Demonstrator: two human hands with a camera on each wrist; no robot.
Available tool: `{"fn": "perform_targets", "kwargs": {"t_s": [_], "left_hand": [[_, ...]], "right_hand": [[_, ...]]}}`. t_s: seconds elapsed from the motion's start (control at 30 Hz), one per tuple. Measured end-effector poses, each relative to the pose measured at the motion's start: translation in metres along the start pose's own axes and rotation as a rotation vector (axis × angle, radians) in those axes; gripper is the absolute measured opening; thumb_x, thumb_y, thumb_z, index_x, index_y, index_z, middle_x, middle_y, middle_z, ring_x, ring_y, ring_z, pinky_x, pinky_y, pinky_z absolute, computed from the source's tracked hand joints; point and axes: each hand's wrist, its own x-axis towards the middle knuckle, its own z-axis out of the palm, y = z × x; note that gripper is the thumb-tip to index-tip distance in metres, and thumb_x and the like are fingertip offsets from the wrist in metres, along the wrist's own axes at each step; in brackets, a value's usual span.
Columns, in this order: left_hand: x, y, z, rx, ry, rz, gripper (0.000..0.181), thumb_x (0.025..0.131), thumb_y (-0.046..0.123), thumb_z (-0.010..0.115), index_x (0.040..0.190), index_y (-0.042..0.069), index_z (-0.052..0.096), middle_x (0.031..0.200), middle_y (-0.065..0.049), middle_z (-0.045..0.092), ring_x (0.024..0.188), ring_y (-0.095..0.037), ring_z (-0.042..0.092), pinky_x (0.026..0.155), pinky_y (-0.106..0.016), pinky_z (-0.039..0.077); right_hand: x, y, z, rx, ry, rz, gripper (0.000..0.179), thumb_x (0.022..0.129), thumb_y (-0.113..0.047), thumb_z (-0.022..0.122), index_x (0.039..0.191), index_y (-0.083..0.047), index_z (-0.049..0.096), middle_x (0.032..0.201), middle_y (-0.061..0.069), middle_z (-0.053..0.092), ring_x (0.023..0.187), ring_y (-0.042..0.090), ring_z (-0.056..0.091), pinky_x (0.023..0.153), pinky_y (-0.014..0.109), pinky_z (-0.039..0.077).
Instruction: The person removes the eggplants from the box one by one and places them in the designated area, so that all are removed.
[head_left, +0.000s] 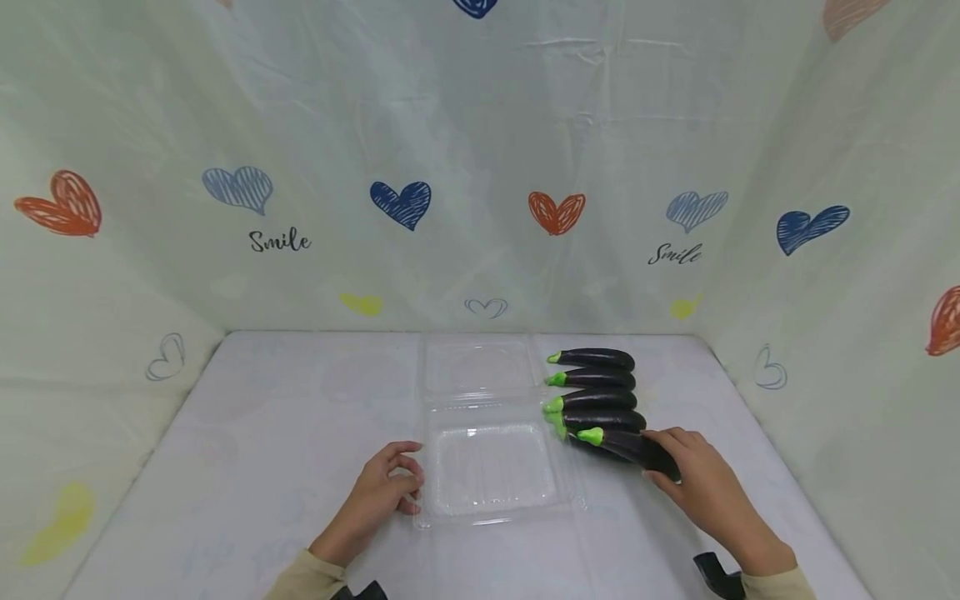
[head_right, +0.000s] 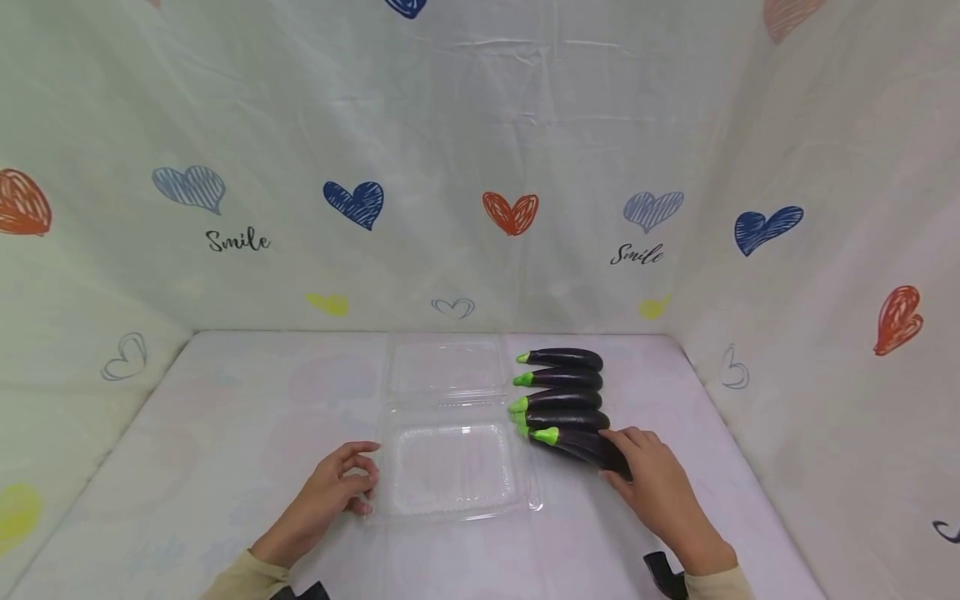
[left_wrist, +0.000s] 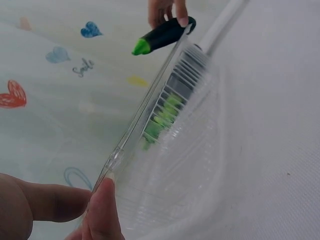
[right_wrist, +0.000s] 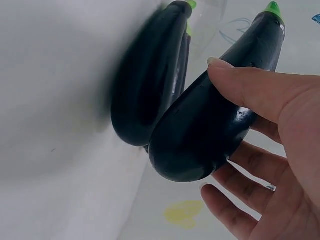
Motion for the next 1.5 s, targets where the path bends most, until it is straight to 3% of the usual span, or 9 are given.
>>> {"fn": "perform_targets", "kwargs": {"t_s": [0.43,0.83,1.1,1.33,1.5], "left_hand": [[-0.001,-0.001,-0.003,-0.02,-0.034,0.007,0.052,0.09,-0.008,0.062,0.141,-0.008,0.05,0.101,-0.01,0.058,0.078,-0.02,0.06,0.058,-0.027,0.058],[-0.002,-0.001,-0.004,-0.033,-0.052,0.03,0.053,0.09,-0.008,0.062,0.141,-0.011,0.048,0.1,-0.009,0.057,0.078,-0.019,0.06,0.058,-0.026,0.058],[-0.003,-0.002,-0.004,-0.027,-0.046,0.026,0.053,0.09,-0.007,0.062,0.141,-0.01,0.048,0.101,-0.01,0.057,0.077,-0.019,0.061,0.058,-0.027,0.058],[-0.003,-0.002,-0.005,-0.028,-0.046,0.025,0.054,0.09,-0.008,0.062,0.142,-0.01,0.048,0.101,-0.01,0.057,0.078,-0.019,0.061,0.058,-0.027,0.058],[-0.004,-0.002,-0.005,-0.024,-0.046,0.027,0.053,0.09,-0.008,0.062,0.142,-0.01,0.048,0.101,-0.01,0.057,0.078,-0.019,0.061,0.059,-0.027,0.058]], "right_hand": [[-0.007,0.004,0.01,-0.036,-0.037,0.011,0.058,0.075,-0.015,0.095,0.125,-0.001,0.071,0.111,0.013,0.071,0.108,0.04,0.066,0.092,0.059,0.056],[-0.011,0.001,0.025,-0.112,-0.143,0.049,0.058,0.075,-0.021,0.096,0.125,-0.002,0.071,0.109,0.011,0.07,0.106,0.035,0.066,0.09,0.055,0.058],[-0.012,-0.006,0.028,-0.15,-0.124,0.026,0.058,0.072,-0.02,0.097,0.122,-0.003,0.072,0.109,0.01,0.07,0.105,0.034,0.067,0.09,0.054,0.058],[-0.01,-0.013,0.032,-0.171,-0.162,0.026,0.057,0.073,-0.019,0.097,0.121,-0.004,0.071,0.111,0.009,0.069,0.107,0.034,0.066,0.093,0.055,0.057],[-0.011,-0.015,0.036,-0.184,-0.133,-0.002,0.056,0.071,-0.019,0.098,0.119,-0.005,0.071,0.109,0.009,0.068,0.105,0.033,0.065,0.09,0.054,0.057]]}}
